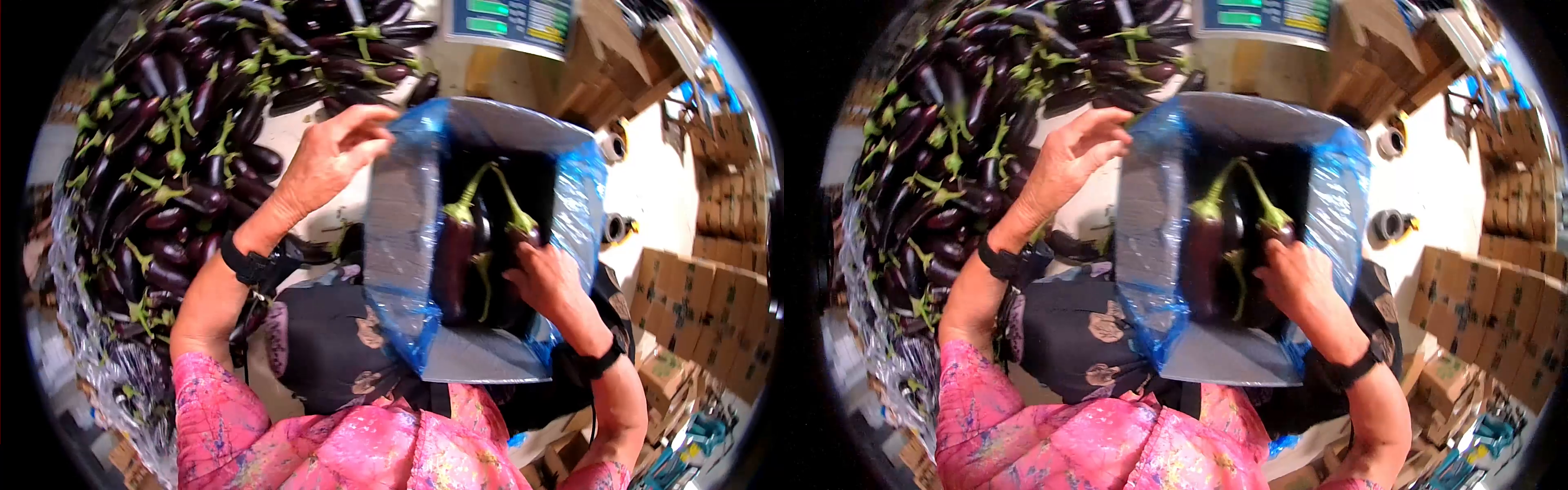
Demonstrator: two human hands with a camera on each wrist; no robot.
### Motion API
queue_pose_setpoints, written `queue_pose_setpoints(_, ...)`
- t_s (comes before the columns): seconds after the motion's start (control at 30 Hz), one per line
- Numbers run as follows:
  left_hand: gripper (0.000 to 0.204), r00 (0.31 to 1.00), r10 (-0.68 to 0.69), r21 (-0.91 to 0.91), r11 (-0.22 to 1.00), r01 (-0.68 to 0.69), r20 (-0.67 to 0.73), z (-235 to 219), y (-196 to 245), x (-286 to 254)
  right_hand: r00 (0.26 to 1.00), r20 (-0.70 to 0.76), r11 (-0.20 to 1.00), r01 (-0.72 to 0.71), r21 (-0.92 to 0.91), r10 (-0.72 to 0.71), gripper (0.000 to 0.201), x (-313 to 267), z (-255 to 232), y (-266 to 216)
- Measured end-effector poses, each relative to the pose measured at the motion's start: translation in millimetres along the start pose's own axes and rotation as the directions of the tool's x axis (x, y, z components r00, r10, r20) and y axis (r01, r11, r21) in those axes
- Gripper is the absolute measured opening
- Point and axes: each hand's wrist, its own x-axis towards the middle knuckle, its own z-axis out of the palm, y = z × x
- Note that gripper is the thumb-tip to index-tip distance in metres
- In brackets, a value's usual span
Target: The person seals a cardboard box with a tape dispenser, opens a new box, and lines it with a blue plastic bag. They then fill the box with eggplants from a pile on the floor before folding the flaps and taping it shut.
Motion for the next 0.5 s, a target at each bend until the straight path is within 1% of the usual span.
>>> queue_pose_setpoints(0.03, 0.032, 0.993, -0.086, -0.005, 0.996, 0.086, -0.083, -15.2, -28.5, -19.0, 1.000, 0.010, 1.000, 0.007, 0.015, -0.007, 0.029, 1.5, 3.7, 4.8)
queue_pose_setpoints(0.07, 0.031, 0.969, -0.174, -0.015, 0.985, 0.174, -0.175, -27.8, -61.7, -41.0, 0.997, -0.029, 0.996, 0.070, 0.057, -0.069, 0.030, -0.9, 2.6, 8.4)
queue_pose_setpoints(0.1, 0.031, 0.925, -0.288, 0.075, 0.946, 0.315, -0.248, -28.8, -90.4, -67.9, 0.990, -0.097, 0.990, 0.108, 0.096, -0.099, 0.031, -1.5, 5.6, 10.5)
queue_pose_setpoints(0.13, 0.031, 0.864, -0.387, 0.147, 0.881, 0.450, -0.322, -24.0, -114.5, -97.8, 0.991, -0.093, 0.986, 0.104, 0.127, -0.092, 0.032, -2.6, 2.7, 9.1)
queue_pose_setpoints(0.17, 0.032, 0.864, -0.446, 0.262, 0.827, 0.497, -0.233, -19.9, -132.7, -125.6, 0.993, -0.101, 0.992, 0.069, 0.104, -0.058, 0.031, -4.1, 3.9, 8.0)
queue_pose_setpoints(0.2, 0.033, 0.846, -0.513, 0.371, 0.765, 0.526, -0.143, -14.0, -147.3, -150.7, 0.991, -0.123, 0.992, 0.072, 0.106, -0.059, 0.030, -5.2, 4.0, 6.5)
queue_pose_setpoints(0.27, 0.030, 0.876, -0.474, 0.349, 0.808, 0.475, -0.093, -3.4, -171.5, -185.7, 0.978, -0.204, 0.994, 0.052, 0.091, -0.032, 0.028, -6.0, 1.5, -1.4)
queue_pose_setpoints(0.3, 0.029, 0.909, -0.387, 0.411, 0.812, 0.415, -0.153, -4.6, -178.4, -188.9, 0.973, -0.228, 0.994, 0.057, 0.090, -0.035, 0.027, -4.6, 0.3, -2.3)
queue_pose_setpoints(0.37, 0.026, 0.950, -0.194, 0.542, 0.785, 0.300, -0.245, -5.7, -191.7, -193.8, 0.965, -0.257, 0.992, 0.073, 0.105, -0.044, 0.026, 1.0, -5.9, -5.0)
queue_pose_setpoints(0.47, 0.023, 0.949, -0.078, 0.536, 0.809, 0.240, -0.306, -27.2, -193.1, -163.4, 0.957, -0.284, 0.990, 0.095, 0.105, -0.062, 0.026, 7.4, -7.4, -6.3)
queue_pose_setpoints(0.5, 0.022, 0.933, -0.139, 0.438, 0.853, 0.283, -0.333, -33.7, -190.4, -149.6, 0.958, -0.281, 0.986, 0.098, 0.133, -0.057, 0.026, 9.7, -7.8, -7.2)
